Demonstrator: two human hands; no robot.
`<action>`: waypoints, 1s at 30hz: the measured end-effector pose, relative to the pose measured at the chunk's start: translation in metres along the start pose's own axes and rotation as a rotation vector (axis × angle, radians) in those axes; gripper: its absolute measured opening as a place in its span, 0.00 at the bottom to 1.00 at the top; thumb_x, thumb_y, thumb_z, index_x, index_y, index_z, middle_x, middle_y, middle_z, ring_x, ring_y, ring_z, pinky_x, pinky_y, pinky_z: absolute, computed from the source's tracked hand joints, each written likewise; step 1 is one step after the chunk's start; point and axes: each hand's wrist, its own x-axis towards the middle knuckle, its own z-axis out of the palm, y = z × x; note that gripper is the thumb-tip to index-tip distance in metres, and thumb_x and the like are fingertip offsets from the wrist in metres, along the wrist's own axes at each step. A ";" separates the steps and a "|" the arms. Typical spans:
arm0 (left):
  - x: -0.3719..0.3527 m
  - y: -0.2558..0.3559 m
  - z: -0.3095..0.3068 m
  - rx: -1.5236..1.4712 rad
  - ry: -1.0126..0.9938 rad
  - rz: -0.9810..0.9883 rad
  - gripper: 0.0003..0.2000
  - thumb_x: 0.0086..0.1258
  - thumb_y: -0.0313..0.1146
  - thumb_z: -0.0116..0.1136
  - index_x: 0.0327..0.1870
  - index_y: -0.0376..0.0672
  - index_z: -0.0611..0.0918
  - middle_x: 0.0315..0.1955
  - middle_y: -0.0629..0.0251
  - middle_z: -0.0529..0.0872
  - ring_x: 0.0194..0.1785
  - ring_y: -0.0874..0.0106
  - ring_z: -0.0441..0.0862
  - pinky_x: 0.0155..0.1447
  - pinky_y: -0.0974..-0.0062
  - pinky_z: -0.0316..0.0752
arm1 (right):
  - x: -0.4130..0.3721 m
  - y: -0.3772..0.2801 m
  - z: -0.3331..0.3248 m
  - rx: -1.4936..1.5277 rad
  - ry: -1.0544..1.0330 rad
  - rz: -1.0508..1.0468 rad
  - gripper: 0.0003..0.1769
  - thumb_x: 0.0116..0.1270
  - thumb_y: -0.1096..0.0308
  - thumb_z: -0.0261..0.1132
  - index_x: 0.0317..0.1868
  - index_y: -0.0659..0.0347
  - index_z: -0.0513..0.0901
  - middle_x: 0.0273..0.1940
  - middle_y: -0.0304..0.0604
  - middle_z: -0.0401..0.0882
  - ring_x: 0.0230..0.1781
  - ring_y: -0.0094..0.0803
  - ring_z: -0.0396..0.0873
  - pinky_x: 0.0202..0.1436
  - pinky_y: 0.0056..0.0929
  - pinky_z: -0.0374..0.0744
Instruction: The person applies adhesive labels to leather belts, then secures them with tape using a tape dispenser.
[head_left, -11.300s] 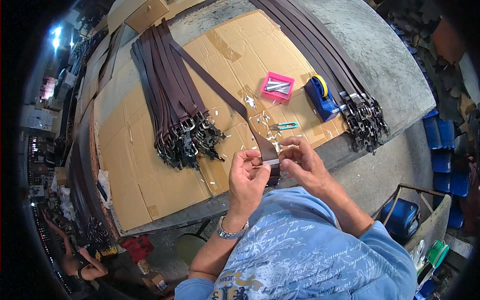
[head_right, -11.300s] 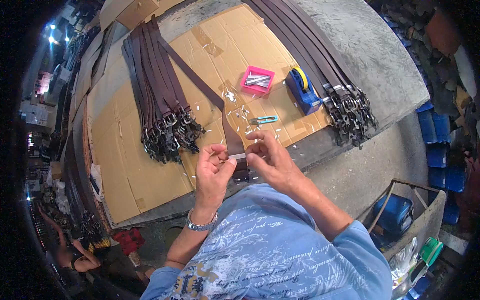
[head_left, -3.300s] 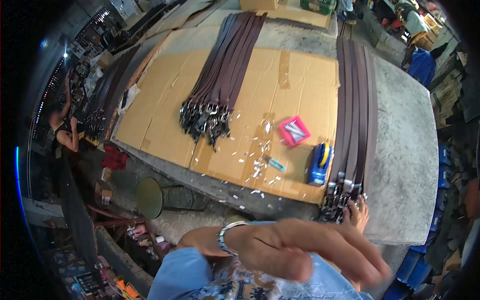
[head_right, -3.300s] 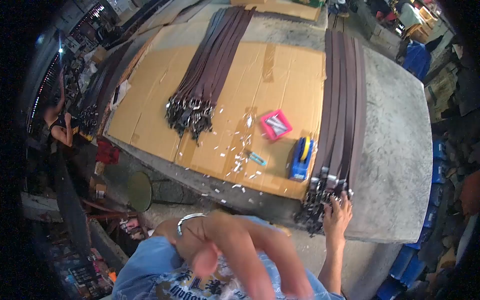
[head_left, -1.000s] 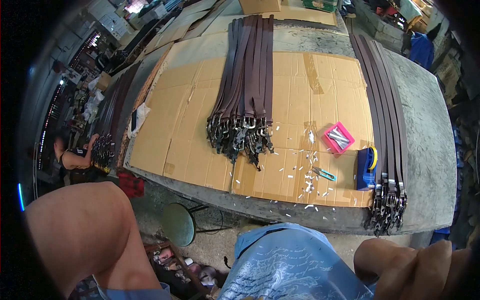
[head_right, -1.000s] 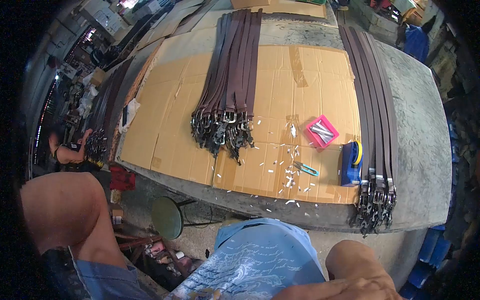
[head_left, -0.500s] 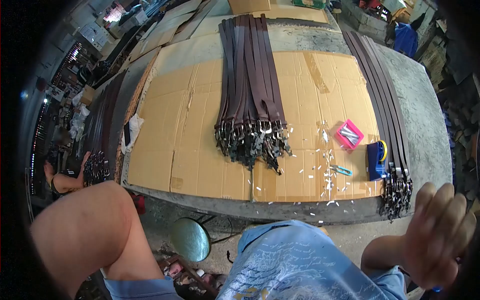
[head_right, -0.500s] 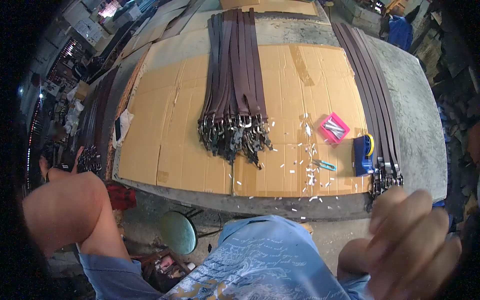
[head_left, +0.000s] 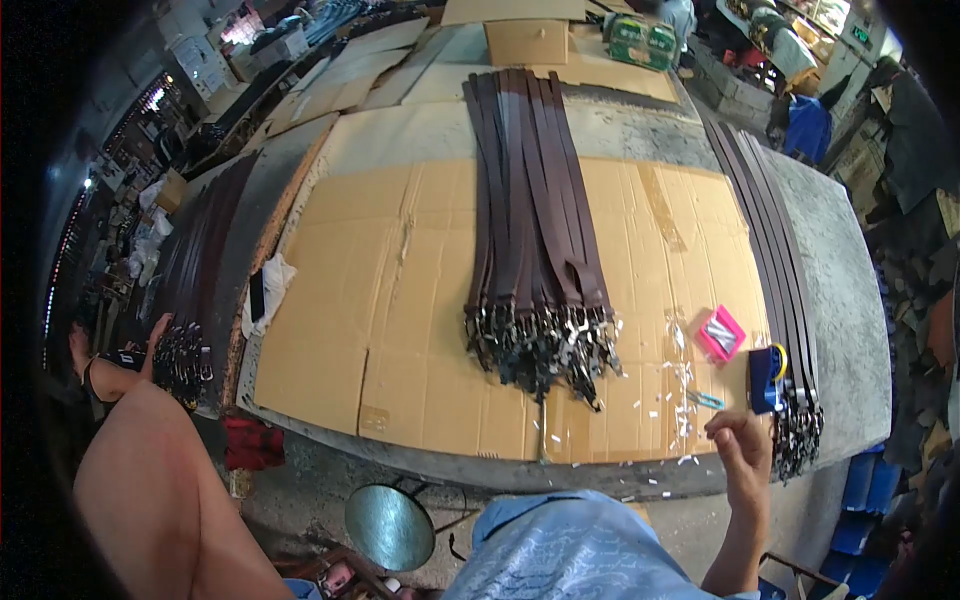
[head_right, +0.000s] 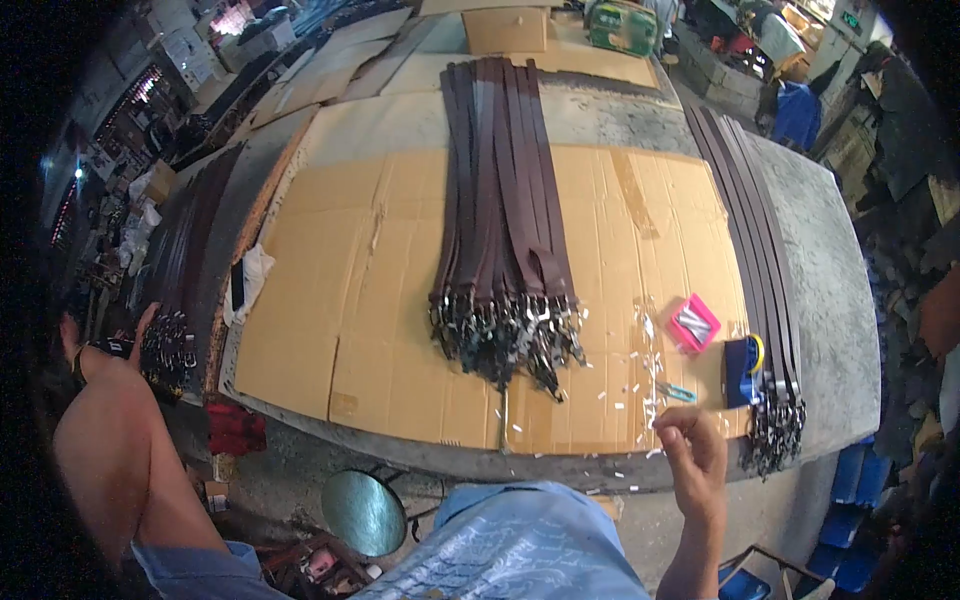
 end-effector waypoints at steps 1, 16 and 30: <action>-0.001 0.000 -0.004 -0.005 0.016 0.022 0.11 0.75 0.37 0.52 0.42 0.39 0.81 0.40 0.63 0.82 0.43 0.73 0.78 0.49 0.74 0.71 | 0.001 0.007 0.004 0.008 0.007 0.013 0.12 0.70 0.63 0.64 0.41 0.65 0.80 0.38 0.38 0.79 0.41 0.23 0.74 0.48 0.24 0.71; -0.049 -0.011 -0.037 -0.122 0.415 0.300 0.10 0.76 0.36 0.51 0.42 0.39 0.81 0.39 0.65 0.83 0.43 0.74 0.79 0.51 0.75 0.72 | 0.031 0.122 0.062 -0.372 -0.120 0.283 0.12 0.65 0.64 0.68 0.29 0.63 0.78 0.26 0.33 0.73 0.30 0.20 0.70 0.33 0.24 0.70; -0.410 0.068 0.181 -0.676 -0.499 -1.583 0.11 0.73 0.33 0.58 0.49 0.36 0.83 0.38 0.65 0.87 0.41 0.80 0.82 0.48 0.79 0.77 | 0.197 0.128 0.192 -0.891 -0.096 -0.095 0.30 0.65 0.57 0.65 0.64 0.61 0.70 0.51 0.60 0.76 0.56 0.53 0.75 0.58 0.49 0.73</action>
